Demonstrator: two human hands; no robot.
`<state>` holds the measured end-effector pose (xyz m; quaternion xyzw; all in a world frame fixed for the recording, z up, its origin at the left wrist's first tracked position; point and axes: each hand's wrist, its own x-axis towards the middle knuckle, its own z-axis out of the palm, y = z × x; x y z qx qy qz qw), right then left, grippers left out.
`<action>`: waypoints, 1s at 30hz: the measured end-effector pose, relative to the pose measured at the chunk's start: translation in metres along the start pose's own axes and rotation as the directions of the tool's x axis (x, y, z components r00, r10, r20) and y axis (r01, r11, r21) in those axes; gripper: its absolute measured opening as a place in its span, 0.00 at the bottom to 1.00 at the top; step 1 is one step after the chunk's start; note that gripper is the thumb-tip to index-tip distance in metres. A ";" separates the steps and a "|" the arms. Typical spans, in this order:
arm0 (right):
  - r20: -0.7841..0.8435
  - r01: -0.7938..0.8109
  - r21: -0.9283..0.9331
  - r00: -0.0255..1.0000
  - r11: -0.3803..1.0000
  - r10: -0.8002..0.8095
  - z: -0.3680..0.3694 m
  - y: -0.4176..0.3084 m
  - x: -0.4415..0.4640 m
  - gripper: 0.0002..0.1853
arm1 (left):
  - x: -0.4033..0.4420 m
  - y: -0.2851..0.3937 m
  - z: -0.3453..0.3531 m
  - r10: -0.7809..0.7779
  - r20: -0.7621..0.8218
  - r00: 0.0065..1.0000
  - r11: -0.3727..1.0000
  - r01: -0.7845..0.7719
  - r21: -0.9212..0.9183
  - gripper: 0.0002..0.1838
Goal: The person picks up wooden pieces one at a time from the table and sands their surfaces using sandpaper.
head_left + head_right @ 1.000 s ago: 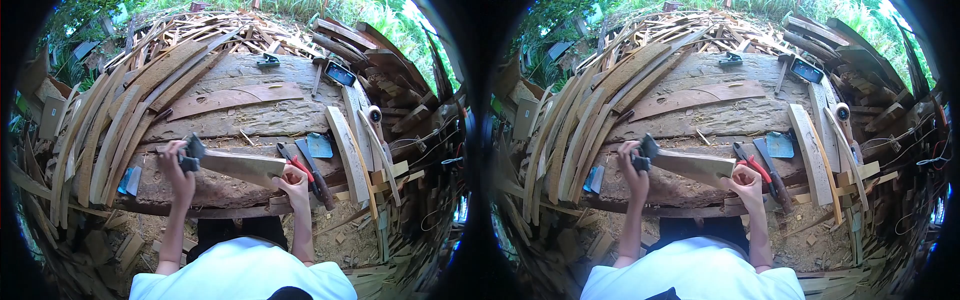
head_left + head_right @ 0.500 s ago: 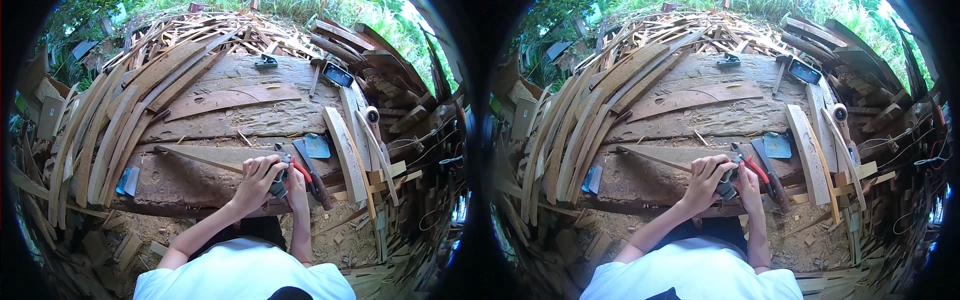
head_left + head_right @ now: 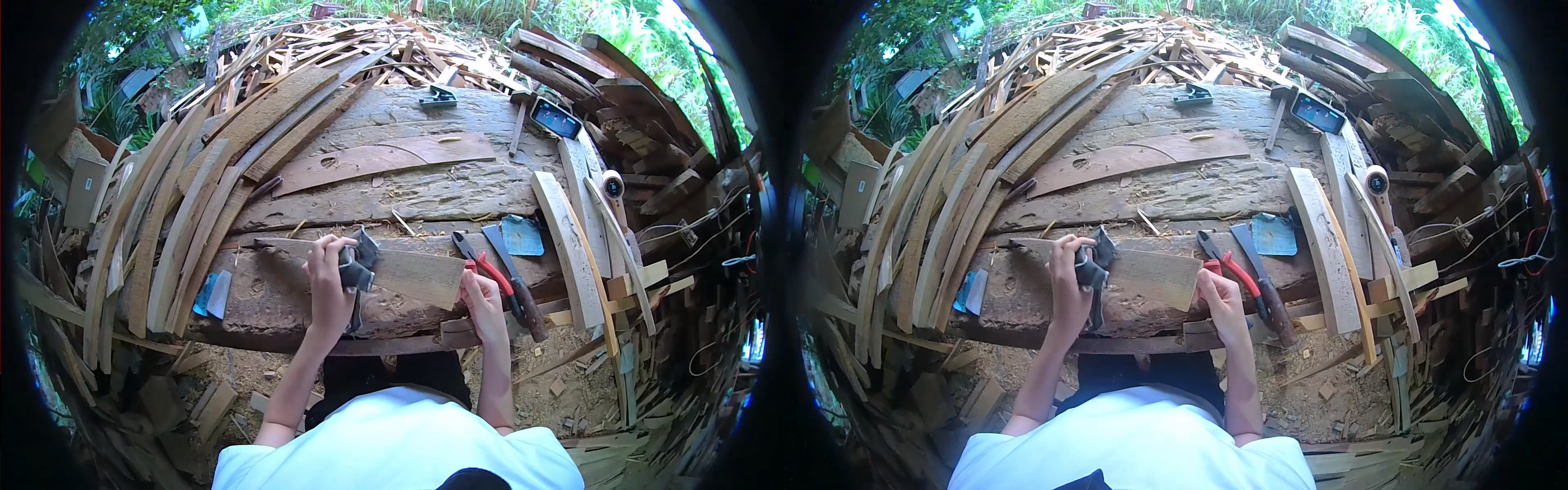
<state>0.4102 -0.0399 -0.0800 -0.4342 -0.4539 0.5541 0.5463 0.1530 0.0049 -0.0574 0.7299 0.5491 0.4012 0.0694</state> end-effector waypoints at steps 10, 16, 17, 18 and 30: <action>-0.066 -0.052 0.104 0.996 0.993 0.059 -0.007 0.015 -0.004 0.24 | -0.005 0.096 0.026 0.264 0.142 0.954 0.929 -0.212 -0.303 0.37; 0.046 -0.034 0.099 0.999 0.995 0.029 0.006 -0.003 -0.001 0.26 | -0.007 0.078 0.033 0.201 0.074 0.977 0.972 -0.190 -0.137 0.25; 0.054 -0.104 0.143 0.994 0.984 0.097 0.005 -0.007 -0.002 0.23 | -0.008 0.068 0.032 0.174 0.082 0.981 0.979 -0.163 -0.118 0.29; 0.057 -0.106 0.146 0.994 0.984 0.098 0.003 -0.008 -0.002 0.23 | -0.007 0.060 0.029 0.172 0.084 0.982 0.980 -0.162 -0.113 0.29; 0.080 0.000 -0.129 0.997 0.992 0.010 0.011 -0.026 -0.004 0.14 | 0.001 -0.064 -0.025 -0.145 -0.189 0.971 0.950 0.190 0.248 0.24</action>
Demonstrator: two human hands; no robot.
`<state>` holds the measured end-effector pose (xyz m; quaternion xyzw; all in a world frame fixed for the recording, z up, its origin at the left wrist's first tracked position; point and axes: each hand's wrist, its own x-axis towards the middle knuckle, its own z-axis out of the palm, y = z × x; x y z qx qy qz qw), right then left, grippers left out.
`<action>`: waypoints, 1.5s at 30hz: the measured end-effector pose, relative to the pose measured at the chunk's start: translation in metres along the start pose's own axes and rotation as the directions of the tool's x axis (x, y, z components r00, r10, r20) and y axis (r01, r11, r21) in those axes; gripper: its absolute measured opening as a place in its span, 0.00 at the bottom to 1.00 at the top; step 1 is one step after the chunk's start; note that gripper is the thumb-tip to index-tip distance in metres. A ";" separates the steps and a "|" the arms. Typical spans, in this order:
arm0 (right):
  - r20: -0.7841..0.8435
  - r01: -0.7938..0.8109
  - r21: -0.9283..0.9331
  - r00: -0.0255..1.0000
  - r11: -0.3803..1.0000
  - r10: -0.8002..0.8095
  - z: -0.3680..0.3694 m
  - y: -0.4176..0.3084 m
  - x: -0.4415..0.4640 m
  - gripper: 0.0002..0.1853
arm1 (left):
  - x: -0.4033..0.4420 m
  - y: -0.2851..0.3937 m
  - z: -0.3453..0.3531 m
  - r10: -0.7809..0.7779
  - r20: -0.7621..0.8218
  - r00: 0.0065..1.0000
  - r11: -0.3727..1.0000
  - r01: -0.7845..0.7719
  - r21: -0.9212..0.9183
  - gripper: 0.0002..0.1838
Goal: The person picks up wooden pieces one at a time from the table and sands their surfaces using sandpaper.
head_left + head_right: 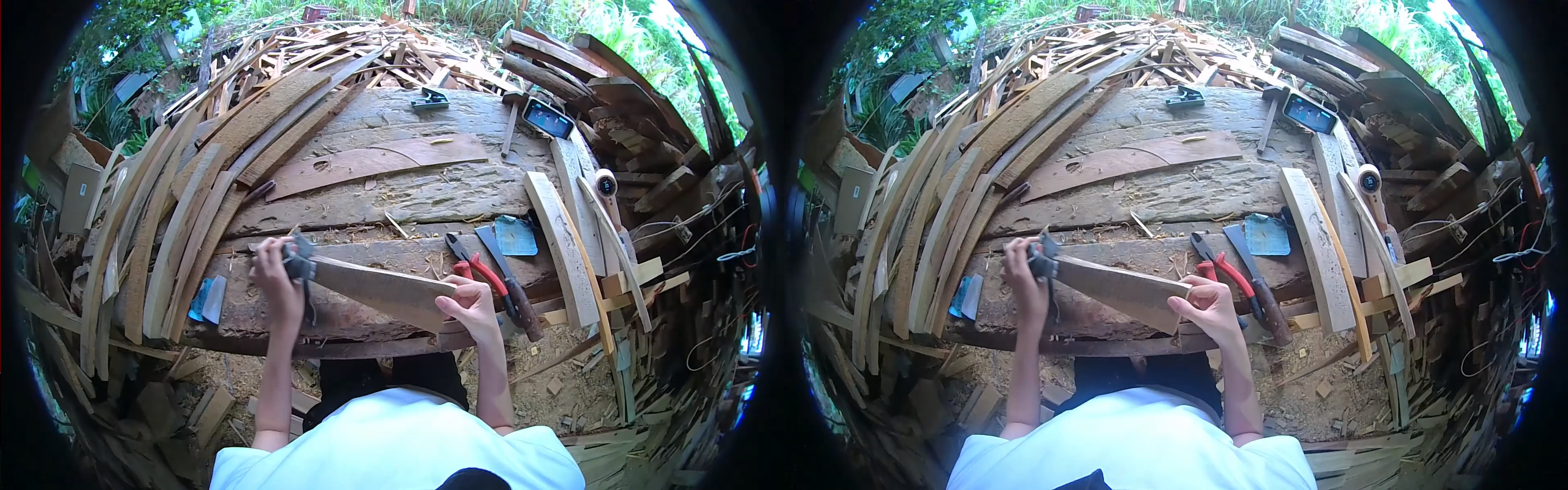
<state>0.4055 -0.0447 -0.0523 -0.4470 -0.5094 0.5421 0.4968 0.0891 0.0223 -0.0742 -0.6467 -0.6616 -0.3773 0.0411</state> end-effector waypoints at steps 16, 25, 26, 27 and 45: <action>-0.774 0.431 0.036 0.583 0.902 -0.248 -0.014 0.012 -0.017 0.21 | 0.000 -0.031 -0.017 -0.045 0.059 0.997 0.983 0.055 -0.173 0.18; -0.429 0.741 -0.025 0.598 0.671 -0.677 -0.074 0.029 -0.032 0.09 | -0.002 0.024 -0.033 0.267 0.178 0.947 0.954 -0.234 -0.187 0.54; -0.373 0.744 0.057 0.634 0.665 -0.677 -0.080 0.036 -0.033 0.09 | -0.002 0.025 -0.033 0.268 0.180 0.946 0.954 -0.235 -0.189 0.54; -0.376 0.744 0.057 0.634 0.666 -0.676 -0.079 0.037 -0.032 0.09 | -0.003 0.027 -0.033 0.326 0.139 0.935 0.938 -0.302 -0.172 0.55; 0.022 0.168 0.386 0.981 0.907 -0.191 0.034 -0.006 0.022 0.25 | -0.014 -0.059 -0.093 0.309 -0.167 0.936 0.926 -0.256 0.277 0.26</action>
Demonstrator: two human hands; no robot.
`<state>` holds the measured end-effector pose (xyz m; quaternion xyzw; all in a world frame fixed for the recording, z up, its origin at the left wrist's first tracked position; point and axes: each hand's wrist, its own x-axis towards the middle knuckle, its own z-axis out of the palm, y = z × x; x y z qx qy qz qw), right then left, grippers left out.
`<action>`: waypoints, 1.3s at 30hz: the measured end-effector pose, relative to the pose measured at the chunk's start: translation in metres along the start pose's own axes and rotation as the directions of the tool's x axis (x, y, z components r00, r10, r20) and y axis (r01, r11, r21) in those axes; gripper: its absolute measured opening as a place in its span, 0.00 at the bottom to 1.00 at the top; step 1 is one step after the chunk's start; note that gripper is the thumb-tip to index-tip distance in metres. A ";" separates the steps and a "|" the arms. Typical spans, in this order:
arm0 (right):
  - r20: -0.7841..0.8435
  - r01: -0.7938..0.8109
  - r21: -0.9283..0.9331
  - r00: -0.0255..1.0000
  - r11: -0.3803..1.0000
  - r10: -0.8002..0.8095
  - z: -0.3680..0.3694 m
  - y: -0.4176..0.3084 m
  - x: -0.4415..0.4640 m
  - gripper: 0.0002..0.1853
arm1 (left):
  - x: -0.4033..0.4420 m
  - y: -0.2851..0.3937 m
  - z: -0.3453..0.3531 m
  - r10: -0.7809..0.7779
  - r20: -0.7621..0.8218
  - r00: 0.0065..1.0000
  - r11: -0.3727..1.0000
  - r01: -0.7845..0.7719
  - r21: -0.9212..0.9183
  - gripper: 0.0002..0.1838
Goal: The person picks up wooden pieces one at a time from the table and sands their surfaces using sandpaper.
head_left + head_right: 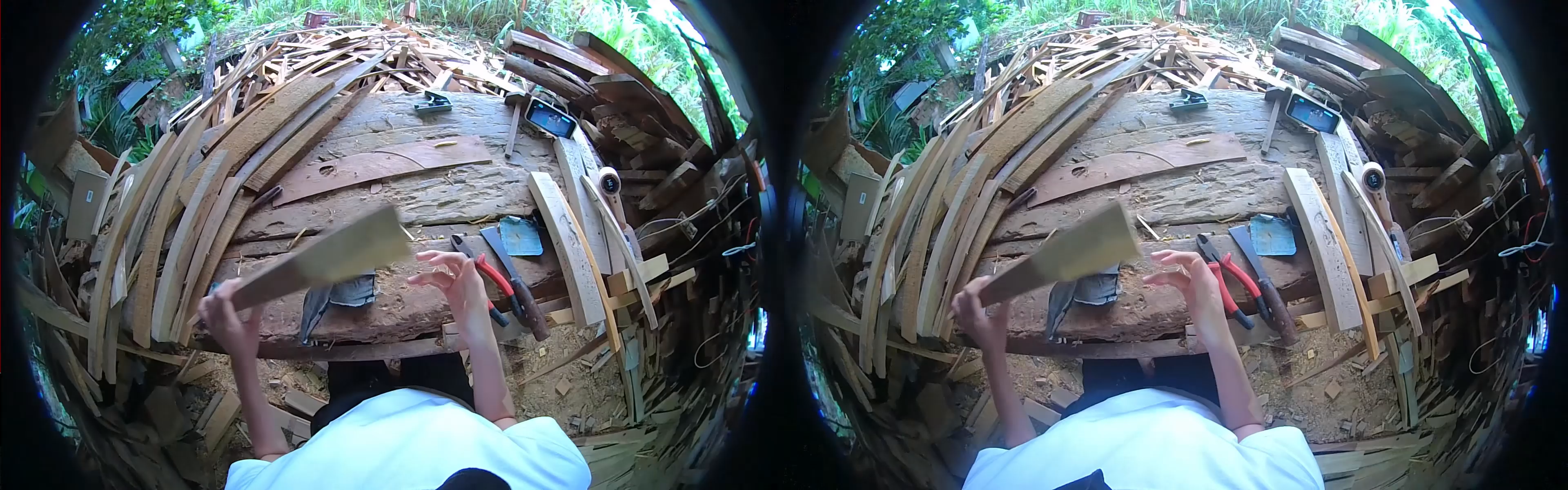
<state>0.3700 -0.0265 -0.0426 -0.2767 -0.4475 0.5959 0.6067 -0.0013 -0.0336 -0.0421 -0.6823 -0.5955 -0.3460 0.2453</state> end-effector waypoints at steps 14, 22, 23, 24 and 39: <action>0.163 0.086 -0.383 0.986 0.920 -0.024 0.002 0.021 -0.022 0.15 | -0.008 -0.136 0.020 -0.389 -0.124 0.913 0.784 0.399 0.475 0.27; 0.097 0.099 -0.453 0.993 0.886 -0.061 0.000 0.023 -0.020 0.16 | 0.001 -0.118 0.028 -0.500 -0.048 0.865 0.812 0.487 0.323 0.27; 0.108 0.082 -0.431 0.993 0.898 -0.039 0.000 0.023 -0.020 0.15 | 0.007 -0.111 0.027 -0.521 -0.041 0.852 0.818 0.513 0.262 0.25; 0.111 0.067 -0.412 0.994 0.909 -0.022 0.000 0.023 -0.020 0.14 | 0.009 -0.109 0.026 -0.440 -0.072 0.895 0.870 0.445 0.215 0.22; 0.126 -0.011 -0.399 0.990 0.917 0.067 -0.001 0.021 -0.020 0.14 | -0.039 0.050 -0.052 -0.206 0.418 0.885 0.824 0.387 -0.414 0.08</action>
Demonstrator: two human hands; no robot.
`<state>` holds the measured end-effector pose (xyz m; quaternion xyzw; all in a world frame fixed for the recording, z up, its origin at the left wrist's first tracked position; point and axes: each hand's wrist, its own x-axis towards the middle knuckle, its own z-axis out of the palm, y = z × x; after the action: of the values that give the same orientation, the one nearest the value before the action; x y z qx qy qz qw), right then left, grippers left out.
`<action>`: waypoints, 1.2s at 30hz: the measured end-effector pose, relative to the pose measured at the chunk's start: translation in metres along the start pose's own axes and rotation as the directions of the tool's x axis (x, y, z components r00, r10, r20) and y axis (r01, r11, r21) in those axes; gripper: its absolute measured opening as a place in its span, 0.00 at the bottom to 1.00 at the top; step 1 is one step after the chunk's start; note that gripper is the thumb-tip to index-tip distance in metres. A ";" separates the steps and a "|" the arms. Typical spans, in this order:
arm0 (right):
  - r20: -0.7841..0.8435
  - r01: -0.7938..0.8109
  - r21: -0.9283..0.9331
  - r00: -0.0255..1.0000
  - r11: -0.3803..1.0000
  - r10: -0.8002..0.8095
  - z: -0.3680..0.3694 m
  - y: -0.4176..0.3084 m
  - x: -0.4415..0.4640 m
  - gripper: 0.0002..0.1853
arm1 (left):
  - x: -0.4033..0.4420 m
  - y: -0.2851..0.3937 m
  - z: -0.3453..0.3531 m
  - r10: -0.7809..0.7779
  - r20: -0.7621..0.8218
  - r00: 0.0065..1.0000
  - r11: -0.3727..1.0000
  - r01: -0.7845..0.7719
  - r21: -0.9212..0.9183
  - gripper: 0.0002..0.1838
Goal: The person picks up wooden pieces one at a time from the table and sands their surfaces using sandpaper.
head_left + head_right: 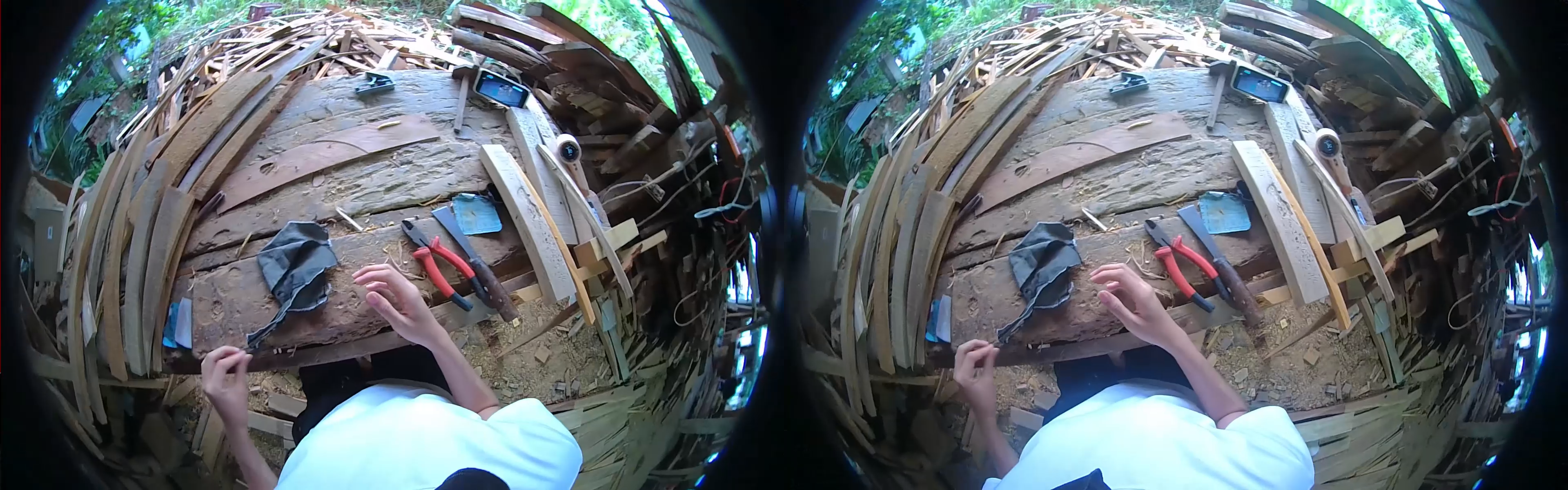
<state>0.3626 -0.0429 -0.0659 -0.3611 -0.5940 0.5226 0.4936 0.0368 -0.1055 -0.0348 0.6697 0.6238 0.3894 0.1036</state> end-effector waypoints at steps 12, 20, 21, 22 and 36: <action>-0.068 0.085 -0.092 0.993 0.992 -0.092 0.005 0.003 0.000 0.12 | 0.059 0.135 0.024 0.474 0.094 0.875 0.400 -0.119 -0.909 0.13; -0.098 0.060 -0.087 0.993 0.994 -0.069 0.005 0.004 -0.004 0.13 | 0.103 0.235 0.026 0.848 -0.287 0.445 -0.437 0.283 -0.854 0.43; -0.104 0.061 -0.108 0.992 0.992 -0.072 0.006 0.004 -0.004 0.15 | 0.101 0.233 0.026 0.842 -0.286 0.457 -0.440 0.274 -0.855 0.43; -0.094 0.050 -0.106 0.994 0.993 -0.060 0.006 0.004 -0.004 0.15 | 0.101 0.227 0.024 0.834 -0.280 0.476 -0.443 0.275 -0.853 0.43; -0.086 0.076 -0.159 0.992 0.984 -0.090 0.003 0.008 -0.004 0.12 | 0.093 0.207 0.033 0.752 -0.190 0.632 -0.494 0.348 -0.797 0.41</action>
<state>0.3605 -0.0461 -0.0742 -0.3973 -0.6238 0.4364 0.5124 0.2073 -0.0507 0.1082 0.4646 -0.3000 0.4624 0.6931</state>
